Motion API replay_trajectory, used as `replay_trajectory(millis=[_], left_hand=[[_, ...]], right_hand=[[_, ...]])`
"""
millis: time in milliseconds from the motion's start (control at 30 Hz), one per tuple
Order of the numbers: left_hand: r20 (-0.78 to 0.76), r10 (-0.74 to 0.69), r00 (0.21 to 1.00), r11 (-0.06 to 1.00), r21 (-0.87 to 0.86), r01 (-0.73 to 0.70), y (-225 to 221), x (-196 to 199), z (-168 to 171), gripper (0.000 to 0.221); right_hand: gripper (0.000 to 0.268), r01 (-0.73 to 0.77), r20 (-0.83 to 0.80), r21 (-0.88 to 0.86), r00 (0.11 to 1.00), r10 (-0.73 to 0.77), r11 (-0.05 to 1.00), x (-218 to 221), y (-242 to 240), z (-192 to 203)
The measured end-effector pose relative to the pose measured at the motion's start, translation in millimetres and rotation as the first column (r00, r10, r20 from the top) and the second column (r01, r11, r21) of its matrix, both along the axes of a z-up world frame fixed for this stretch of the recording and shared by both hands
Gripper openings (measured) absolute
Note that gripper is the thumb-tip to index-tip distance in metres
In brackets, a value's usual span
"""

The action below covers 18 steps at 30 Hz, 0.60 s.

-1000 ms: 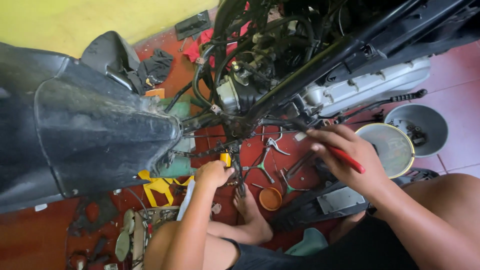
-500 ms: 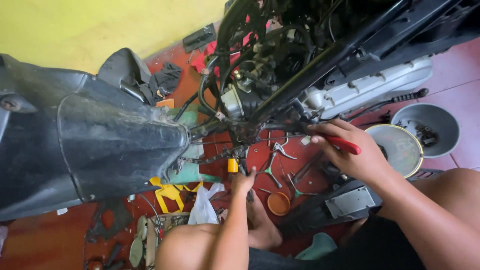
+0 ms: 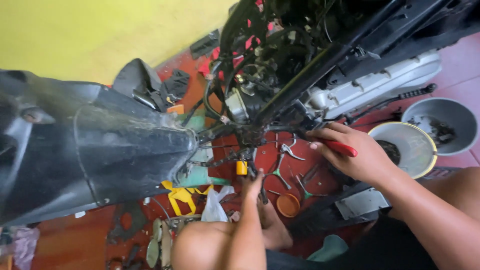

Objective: Cleaning the exterior of a motorcycle engine using a small brush to remove dirt and grime.

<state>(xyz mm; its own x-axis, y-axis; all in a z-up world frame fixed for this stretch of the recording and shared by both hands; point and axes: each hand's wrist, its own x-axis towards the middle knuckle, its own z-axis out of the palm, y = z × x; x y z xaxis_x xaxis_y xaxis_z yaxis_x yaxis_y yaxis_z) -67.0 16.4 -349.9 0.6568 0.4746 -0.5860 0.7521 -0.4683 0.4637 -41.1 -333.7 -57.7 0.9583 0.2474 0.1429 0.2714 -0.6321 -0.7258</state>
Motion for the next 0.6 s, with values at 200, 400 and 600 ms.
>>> replay_trajectory(millis=[200,400,600], left_hand=[[-0.101,0.045,0.994,0.993,0.111,-0.033,-46.6,-22.1,-13.7,0.092],[0.008,0.35,0.937,0.916,-0.211,-0.341,-123.9,-10.5,136.7,0.075],[-0.032,0.494,0.869,0.605,-0.705,-0.371,-143.8,9.7,32.2,0.088]], right_hand=[[0.028,-0.033,-0.031,-0.035,0.999,0.032,0.999,-3.3,-5.1,11.7],[0.028,-0.056,-0.027,-0.049,0.998,0.055,0.997,-5.0,-9.6,11.3],[0.028,-0.072,-0.01,-0.041,0.997,0.072,0.997,0.7,-7.2,7.3]])
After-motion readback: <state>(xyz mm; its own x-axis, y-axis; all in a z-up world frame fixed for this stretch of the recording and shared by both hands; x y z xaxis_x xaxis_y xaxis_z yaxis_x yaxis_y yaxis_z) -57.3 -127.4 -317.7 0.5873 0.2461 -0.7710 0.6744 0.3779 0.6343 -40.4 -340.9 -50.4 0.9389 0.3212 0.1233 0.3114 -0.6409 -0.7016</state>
